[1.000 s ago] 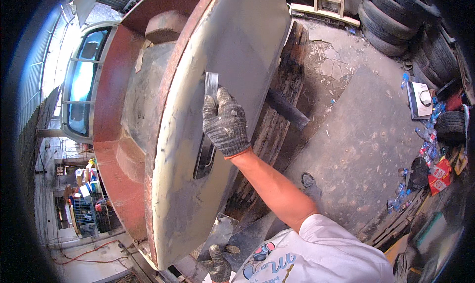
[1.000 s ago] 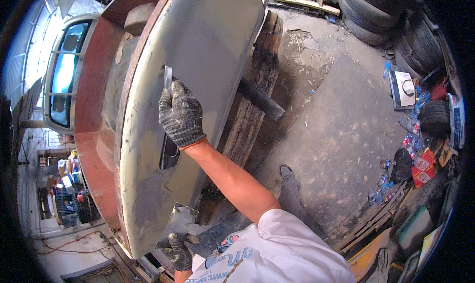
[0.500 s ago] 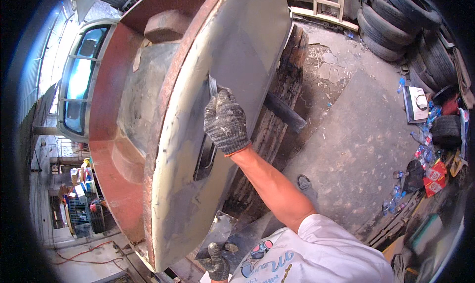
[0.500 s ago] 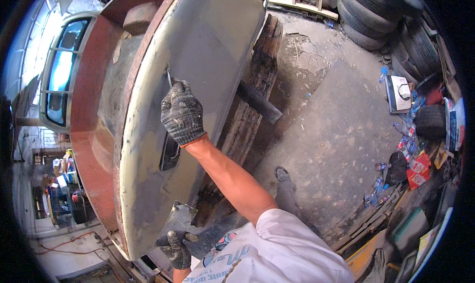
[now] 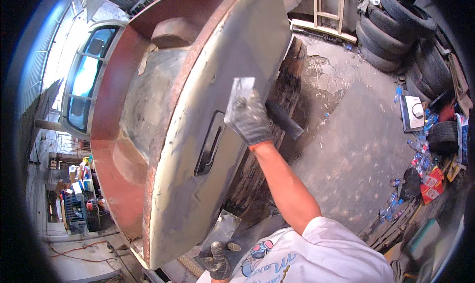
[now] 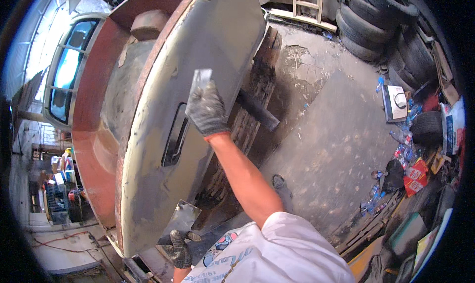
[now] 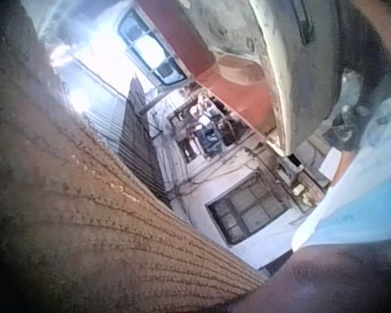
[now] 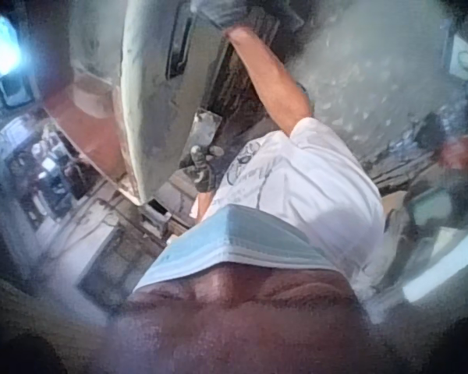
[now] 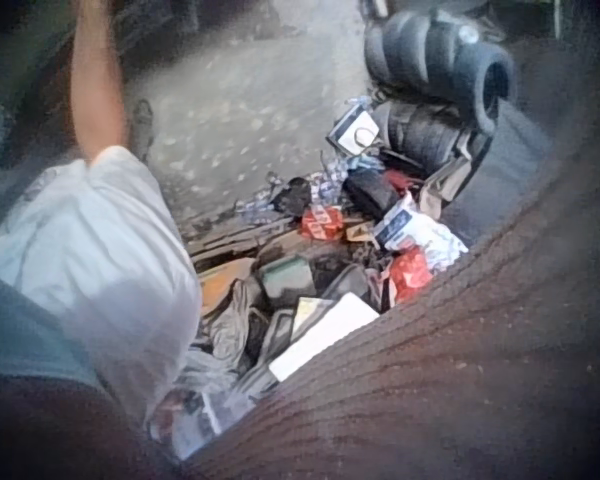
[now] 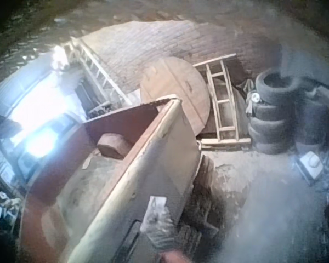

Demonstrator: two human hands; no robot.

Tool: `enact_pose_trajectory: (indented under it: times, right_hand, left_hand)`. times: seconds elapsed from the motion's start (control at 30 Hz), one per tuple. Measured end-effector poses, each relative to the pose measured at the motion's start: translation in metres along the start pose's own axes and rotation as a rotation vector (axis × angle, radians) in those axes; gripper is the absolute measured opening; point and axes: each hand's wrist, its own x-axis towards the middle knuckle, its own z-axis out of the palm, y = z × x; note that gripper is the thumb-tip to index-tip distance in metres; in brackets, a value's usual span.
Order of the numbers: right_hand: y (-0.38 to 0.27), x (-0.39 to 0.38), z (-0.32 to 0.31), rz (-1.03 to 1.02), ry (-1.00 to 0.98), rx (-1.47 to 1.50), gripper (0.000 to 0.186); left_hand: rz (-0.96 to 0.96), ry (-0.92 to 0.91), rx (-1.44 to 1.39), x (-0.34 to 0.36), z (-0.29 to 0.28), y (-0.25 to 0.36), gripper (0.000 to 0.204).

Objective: The person sands the exterior surface of a car door using a sanding block. They work along the lower edge, side panel, and around the door handle area, removing rust and old paint.

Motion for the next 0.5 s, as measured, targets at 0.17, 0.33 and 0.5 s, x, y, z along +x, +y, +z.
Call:
enact_pose_trajectory:
  times: [0.17, 0.33, 0.5]
  right_hand:
    - [0.034, -0.066, -0.074, 0.020, -0.462, 0.731, 0.033]
    - [0.008, -0.133, -0.138, 0.154, -0.622, 1.035, 0.034]
    - [0.002, -0.172, -0.163, 0.238, -0.853, 1.033, 0.035]
  left_hand:
    - [0.064, 0.060, -0.007, 0.008, 0.009, -0.005, 0.043]
    - [0.114, 0.059, 0.091, 0.013, 0.026, -0.020, 0.033]
    - [0.043, 0.023, -0.222, -0.025, 0.030, -0.016, 0.029]
